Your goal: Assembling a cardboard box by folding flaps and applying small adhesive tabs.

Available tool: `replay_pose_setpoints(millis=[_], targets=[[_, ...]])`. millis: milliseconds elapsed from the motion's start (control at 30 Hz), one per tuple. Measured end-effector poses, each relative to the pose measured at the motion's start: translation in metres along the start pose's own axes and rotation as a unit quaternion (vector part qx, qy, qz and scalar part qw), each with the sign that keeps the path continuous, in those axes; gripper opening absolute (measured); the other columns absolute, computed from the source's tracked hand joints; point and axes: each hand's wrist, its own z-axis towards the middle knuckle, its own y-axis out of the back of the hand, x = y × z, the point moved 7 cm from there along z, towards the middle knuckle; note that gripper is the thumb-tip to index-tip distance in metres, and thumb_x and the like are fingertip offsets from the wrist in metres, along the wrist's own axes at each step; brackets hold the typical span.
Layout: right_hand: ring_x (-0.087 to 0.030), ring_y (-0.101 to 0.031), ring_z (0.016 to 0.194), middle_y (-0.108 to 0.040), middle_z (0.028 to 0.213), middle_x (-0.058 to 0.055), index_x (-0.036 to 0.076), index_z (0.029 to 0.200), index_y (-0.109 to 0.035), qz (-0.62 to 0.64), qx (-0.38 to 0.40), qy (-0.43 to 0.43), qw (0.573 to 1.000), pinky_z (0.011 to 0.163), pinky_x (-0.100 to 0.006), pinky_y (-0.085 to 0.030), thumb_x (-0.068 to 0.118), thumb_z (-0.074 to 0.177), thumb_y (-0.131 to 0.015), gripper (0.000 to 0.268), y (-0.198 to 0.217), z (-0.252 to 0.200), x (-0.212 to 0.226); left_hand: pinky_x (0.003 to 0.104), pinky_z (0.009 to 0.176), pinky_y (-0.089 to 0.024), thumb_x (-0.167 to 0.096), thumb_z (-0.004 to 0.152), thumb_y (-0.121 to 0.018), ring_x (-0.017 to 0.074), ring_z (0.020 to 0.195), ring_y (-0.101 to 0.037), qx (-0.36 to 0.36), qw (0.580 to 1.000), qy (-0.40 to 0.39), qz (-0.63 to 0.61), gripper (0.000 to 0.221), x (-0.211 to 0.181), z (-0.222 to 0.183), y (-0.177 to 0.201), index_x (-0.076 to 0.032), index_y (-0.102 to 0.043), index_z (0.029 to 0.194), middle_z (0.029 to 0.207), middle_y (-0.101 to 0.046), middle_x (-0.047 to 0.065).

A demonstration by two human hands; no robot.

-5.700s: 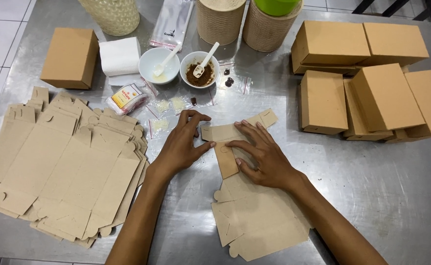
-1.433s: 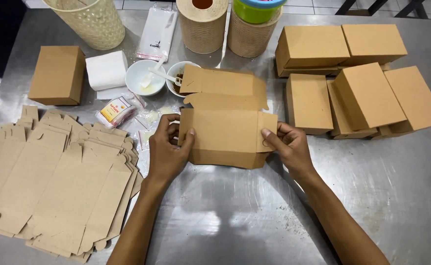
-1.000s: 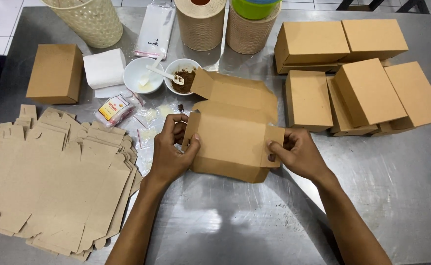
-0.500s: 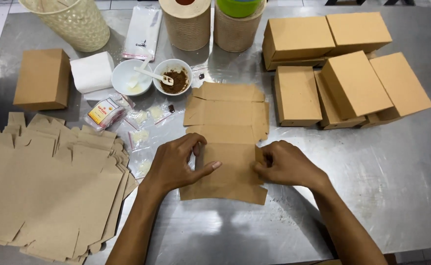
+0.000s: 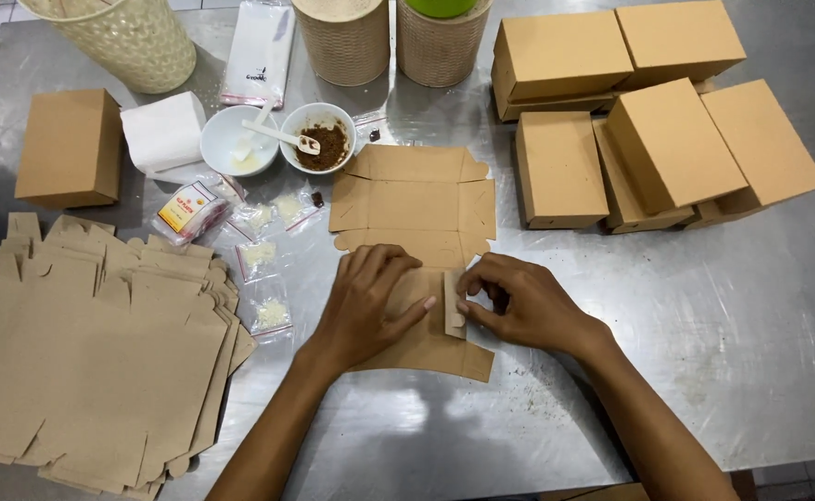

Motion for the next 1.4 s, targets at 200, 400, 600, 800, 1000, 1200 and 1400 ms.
replay_pose_setpoints(millis=[200, 400, 600, 800, 1000, 1200, 1400], targets=[[-0.032, -0.069, 0.088, -0.074, 0.098, -0.010, 0.012, 0.115, -0.074, -0.058, -0.016, 0.003, 0.998, 0.073, -0.047, -0.057, 0.023, 0.074, -0.088, 0.045, -0.004, 0.002, -0.011, 0.051, 0.109, -0.036, -0.042, 0.088, -0.076, 0.0316, 0.123, -0.054, 0.027, 1.000, -0.011, -0.001, 0.054, -0.004, -0.003, -0.016, -0.013, -0.064, 0.131, 0.123, -0.058, 0.010], [-0.038, -0.067, 0.102, -0.060, 0.130, -0.017, 0.013, 0.138, -0.062, -0.089, 0.005, -0.015, 0.996, 0.081, -0.053, -0.058, 0.035, 0.066, -0.094, 0.082, 0.001, -0.001, -0.004, 0.051, 0.111, -0.033, -0.041, 0.086, -0.079, 0.0292, 0.126, -0.051, 0.032, 0.999, -0.006, 0.003, 0.054, 0.000, -0.004, -0.023, -0.018, -0.064, 0.131, 0.127, -0.057, 0.008], [-0.042, -0.066, 0.107, -0.051, 0.141, -0.022, 0.010, 0.147, -0.054, -0.093, 0.021, 0.006, 0.995, 0.087, -0.055, -0.056, 0.036, 0.058, -0.100, 0.103, -0.004, -0.001, -0.007, 0.050, 0.110, -0.033, -0.041, 0.087, -0.078, 0.0296, 0.125, -0.051, 0.037, 0.999, -0.003, 0.001, 0.052, 0.001, -0.004, -0.024, -0.018, -0.064, 0.131, 0.127, -0.056, 0.008], [-0.042, -0.066, 0.106, -0.052, 0.141, -0.023, 0.007, 0.145, -0.055, -0.062, 0.021, -0.002, 0.998, 0.086, -0.056, -0.056, 0.034, 0.065, -0.097, 0.094, 0.000, 0.003, -0.008, 0.050, 0.110, -0.032, -0.042, 0.087, -0.077, 0.0292, 0.125, -0.050, 0.038, 0.999, -0.001, -0.002, 0.052, 0.001, -0.004, -0.024, -0.018, -0.064, 0.131, 0.127, -0.056, 0.008], [-0.039, -0.069, 0.095, -0.055, 0.137, -0.021, 0.007, 0.142, -0.059, -0.022, 0.008, -0.020, 1.000, 0.080, -0.055, -0.058, 0.023, 0.073, -0.092, 0.078, 0.003, 0.005, -0.013, 0.051, 0.110, -0.032, -0.039, 0.087, -0.079, 0.0300, 0.127, -0.049, 0.036, 0.999, -0.002, -0.008, 0.051, -0.001, -0.004, -0.021, -0.017, -0.064, 0.131, 0.127, -0.057, 0.009], [-0.028, -0.068, 0.087, -0.058, 0.132, -0.012, 0.012, 0.136, -0.066, -0.020, -0.031, -0.036, 0.999, 0.074, -0.047, -0.058, 0.020, 0.083, -0.083, 0.057, -0.002, 0.004, -0.027, 0.052, 0.111, -0.032, -0.040, 0.089, -0.078, 0.0306, 0.127, -0.050, 0.037, 0.999, 0.001, -0.015, 0.050, -0.002, -0.004, -0.019, -0.016, -0.065, 0.131, 0.127, -0.058, 0.010], [-0.031, -0.072, 0.078, -0.063, 0.126, -0.014, 0.011, 0.128, -0.071, -0.045, -0.076, -0.014, 0.996, 0.066, -0.046, -0.059, 0.014, 0.087, -0.079, 0.041, -0.001, 0.007, -0.026, 0.052, 0.111, -0.032, -0.041, 0.090, -0.078, 0.0308, 0.130, -0.049, 0.058, 0.998, 0.006, -0.010, 0.051, -0.005, -0.002, -0.016, -0.016, -0.065, 0.132, 0.130, -0.058, 0.011]])
